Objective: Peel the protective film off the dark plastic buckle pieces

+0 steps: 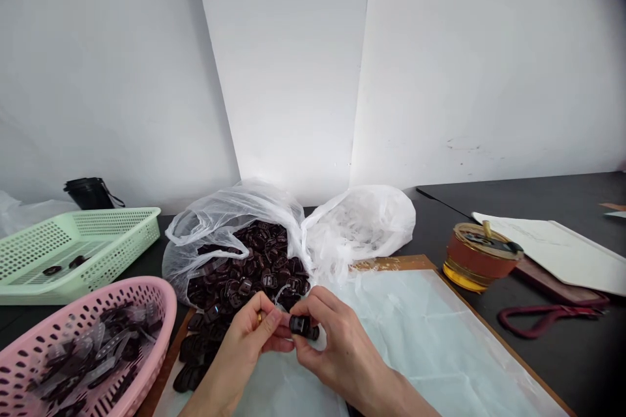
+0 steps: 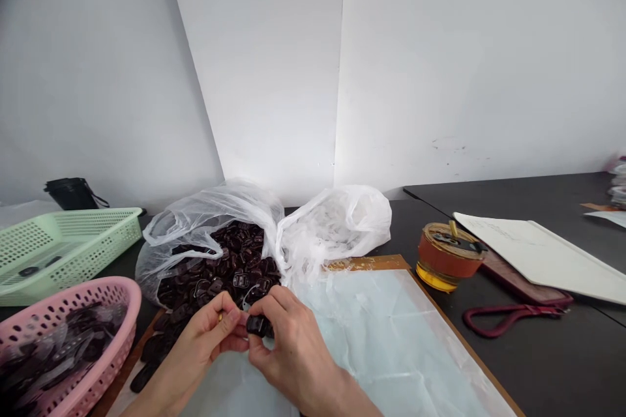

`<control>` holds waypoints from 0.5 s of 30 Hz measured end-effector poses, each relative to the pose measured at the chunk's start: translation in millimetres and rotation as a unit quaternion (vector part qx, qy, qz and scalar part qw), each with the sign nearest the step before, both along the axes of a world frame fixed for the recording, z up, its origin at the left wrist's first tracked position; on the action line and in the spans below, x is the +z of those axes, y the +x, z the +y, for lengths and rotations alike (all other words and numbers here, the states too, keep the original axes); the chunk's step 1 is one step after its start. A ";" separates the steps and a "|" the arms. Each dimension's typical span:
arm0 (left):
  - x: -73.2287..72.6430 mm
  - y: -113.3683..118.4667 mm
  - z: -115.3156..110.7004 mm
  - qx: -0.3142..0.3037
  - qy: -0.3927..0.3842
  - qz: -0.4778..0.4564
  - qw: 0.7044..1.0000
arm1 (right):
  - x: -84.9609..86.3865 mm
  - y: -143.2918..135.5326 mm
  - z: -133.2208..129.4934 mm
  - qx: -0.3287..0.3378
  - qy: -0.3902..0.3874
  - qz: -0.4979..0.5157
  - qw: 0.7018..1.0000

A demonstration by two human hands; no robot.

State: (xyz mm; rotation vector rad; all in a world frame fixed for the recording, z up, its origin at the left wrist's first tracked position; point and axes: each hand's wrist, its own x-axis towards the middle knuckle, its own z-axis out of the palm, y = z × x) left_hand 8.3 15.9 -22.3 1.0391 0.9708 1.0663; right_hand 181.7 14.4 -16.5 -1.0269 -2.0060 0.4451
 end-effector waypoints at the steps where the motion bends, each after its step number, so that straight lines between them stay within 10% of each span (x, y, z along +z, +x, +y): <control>1: -0.6 -0.1 0.0 -0.003 0.000 0.004 1.000 | -0.7 0.4 0.3 0.001 0.001 0.001 1.000; 15: -3.7 2.8 3.1 -0.031 0.078 0.080 0.993 | -8.7 -8.3 -3.5 0.010 -0.011 -0.011 1.000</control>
